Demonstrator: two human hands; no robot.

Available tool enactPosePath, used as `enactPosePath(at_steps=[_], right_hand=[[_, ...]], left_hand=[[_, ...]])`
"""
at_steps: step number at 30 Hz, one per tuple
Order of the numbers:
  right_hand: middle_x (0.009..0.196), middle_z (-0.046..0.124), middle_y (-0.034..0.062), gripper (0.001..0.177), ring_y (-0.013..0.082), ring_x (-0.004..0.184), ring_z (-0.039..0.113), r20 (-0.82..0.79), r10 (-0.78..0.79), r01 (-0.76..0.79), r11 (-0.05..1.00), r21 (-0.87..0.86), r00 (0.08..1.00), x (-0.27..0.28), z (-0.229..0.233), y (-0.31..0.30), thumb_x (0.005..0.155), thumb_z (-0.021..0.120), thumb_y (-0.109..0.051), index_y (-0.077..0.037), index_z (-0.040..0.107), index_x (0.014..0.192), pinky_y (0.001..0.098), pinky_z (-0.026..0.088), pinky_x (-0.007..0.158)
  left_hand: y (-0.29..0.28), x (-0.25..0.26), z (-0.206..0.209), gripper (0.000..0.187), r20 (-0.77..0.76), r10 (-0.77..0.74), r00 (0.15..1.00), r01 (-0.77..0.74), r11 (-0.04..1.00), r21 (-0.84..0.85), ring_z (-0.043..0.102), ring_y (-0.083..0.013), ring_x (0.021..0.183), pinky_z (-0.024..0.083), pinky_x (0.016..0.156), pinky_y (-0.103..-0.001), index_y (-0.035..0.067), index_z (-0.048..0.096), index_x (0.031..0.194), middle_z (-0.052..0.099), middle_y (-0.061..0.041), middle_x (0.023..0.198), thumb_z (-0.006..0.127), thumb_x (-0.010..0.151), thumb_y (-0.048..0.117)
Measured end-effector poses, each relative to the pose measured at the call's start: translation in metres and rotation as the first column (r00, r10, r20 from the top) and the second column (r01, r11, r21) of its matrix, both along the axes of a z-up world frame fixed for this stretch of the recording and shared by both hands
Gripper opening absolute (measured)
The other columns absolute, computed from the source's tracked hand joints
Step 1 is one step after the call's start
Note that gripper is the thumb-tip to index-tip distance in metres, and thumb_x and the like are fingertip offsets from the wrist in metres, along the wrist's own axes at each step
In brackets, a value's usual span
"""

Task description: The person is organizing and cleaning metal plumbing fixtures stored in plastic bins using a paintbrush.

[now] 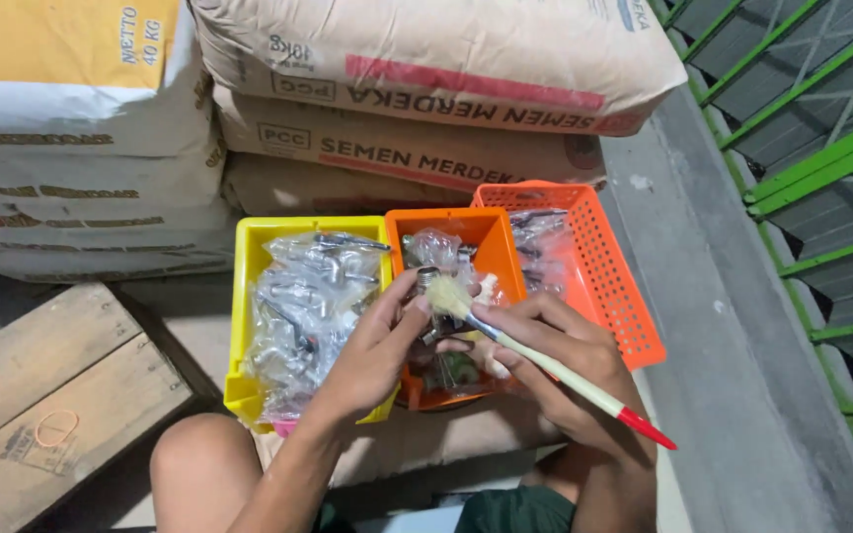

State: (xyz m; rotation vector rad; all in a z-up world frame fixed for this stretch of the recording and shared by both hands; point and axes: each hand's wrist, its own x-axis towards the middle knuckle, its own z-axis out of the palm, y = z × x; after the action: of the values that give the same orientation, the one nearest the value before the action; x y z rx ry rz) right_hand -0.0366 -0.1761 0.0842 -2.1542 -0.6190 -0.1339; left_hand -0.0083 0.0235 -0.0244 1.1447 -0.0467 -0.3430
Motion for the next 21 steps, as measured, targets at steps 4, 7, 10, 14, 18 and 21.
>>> enactPosePath(at_steps=[4, 7, 10, 14, 18, 21], right_hand=[[0.098, 0.069, 0.0097, 0.036, 0.0182, 0.08, 0.064, -0.031, 0.115, -0.113, 0.993, 0.042, 0.993, 0.0, -0.005, -0.016, 0.084, 0.066, -0.002, -0.004, 0.074, 0.119, 0.0266, 0.051, 0.069], [0.091, 0.071, 0.011, 0.036, 0.0179, 0.074, 0.062, -0.089, 0.028, -0.02, 0.996, 0.084, 0.996, -0.001, -0.006, -0.014, 0.083, 0.063, -0.005, 0.003, 0.074, 0.117, 0.0264, 0.049, 0.065], [0.098, 0.069, 0.0107, 0.035, 0.0176, 0.079, 0.064, 0.071, -0.15, 0.151, 0.989, -0.009, 0.986, -0.002, -0.007, -0.007, 0.086, 0.064, -0.002, 0.0, 0.072, 0.12, 0.0248, 0.051, 0.07], [0.1, 0.066, 0.0107, 0.035, 0.016, 0.079, 0.065, 0.003, 0.014, -0.014, 1.0, 0.013, 1.0, -0.005, -0.01, -0.011, 0.085, 0.069, -0.006, -0.001, 0.073, 0.119, 0.0228, 0.052, 0.069], [0.094, 0.067, 0.0097, 0.034, 0.0156, 0.077, 0.06, -0.091, 0.057, -0.047, 0.993, 0.108, 0.994, -0.007, -0.014, -0.03, 0.088, 0.067, -0.019, 0.001, 0.076, 0.114, 0.0229, 0.046, 0.069], [0.088, 0.066, 0.0112, 0.033, 0.0146, 0.069, 0.056, -0.001, 0.049, -0.048, 0.991, 0.129, 0.999, -0.006, -0.014, -0.029, 0.086, 0.064, -0.013, 0.004, 0.073, 0.112, 0.022, 0.045, 0.063]], left_hand=[[0.004, 0.001, 0.041, 0.04, 0.126, -0.033, 0.992, 0.051, 0.988, -0.144, 0.068, -0.0129, 0.091, 0.057, 0.071, -0.021, 0.002, 0.051, 0.141, 0.071, -0.013, 0.133, 0.045, 0.103, 0.015], [0.002, 0.003, 0.039, 0.038, 0.118, -0.001, 0.993, 0.017, 0.991, -0.131, 0.053, -0.0006, 0.059, 0.036, 0.046, -0.015, 0.005, 0.056, 0.137, 0.075, -0.007, 0.127, 0.053, 0.101, 0.017], [-0.005, 0.001, 0.023, 0.027, 0.105, 0.021, 0.994, -0.001, 0.982, -0.187, 0.036, -0.0024, 0.049, 0.041, 0.05, -0.016, 0.004, 0.059, 0.127, 0.051, 0.005, 0.07, 0.058, 0.101, 0.012], [-0.004, -0.002, 0.022, 0.015, 0.15, 0.049, 0.987, -0.004, 0.959, -0.284, 0.055, -0.0051, 0.075, 0.045, 0.064, -0.018, 0.005, 0.049, 0.108, 0.064, -0.012, 0.119, 0.059, 0.098, 0.0], [-0.002, -0.002, 0.026, 0.014, 0.172, 0.039, 0.984, 0.03, 0.923, -0.383, 0.066, -0.0109, 0.084, 0.058, 0.076, -0.024, 0.007, 0.048, 0.098, 0.062, -0.022, 0.143, 0.062, 0.097, 0.006], [-0.003, 0.001, 0.024, 0.014, 0.191, 0.041, 0.981, 0.031, 0.932, -0.36, 0.067, -0.0102, 0.083, 0.059, 0.077, -0.024, 0.009, 0.047, 0.098, 0.062, -0.022, 0.144, 0.06, 0.098, 0.007]])
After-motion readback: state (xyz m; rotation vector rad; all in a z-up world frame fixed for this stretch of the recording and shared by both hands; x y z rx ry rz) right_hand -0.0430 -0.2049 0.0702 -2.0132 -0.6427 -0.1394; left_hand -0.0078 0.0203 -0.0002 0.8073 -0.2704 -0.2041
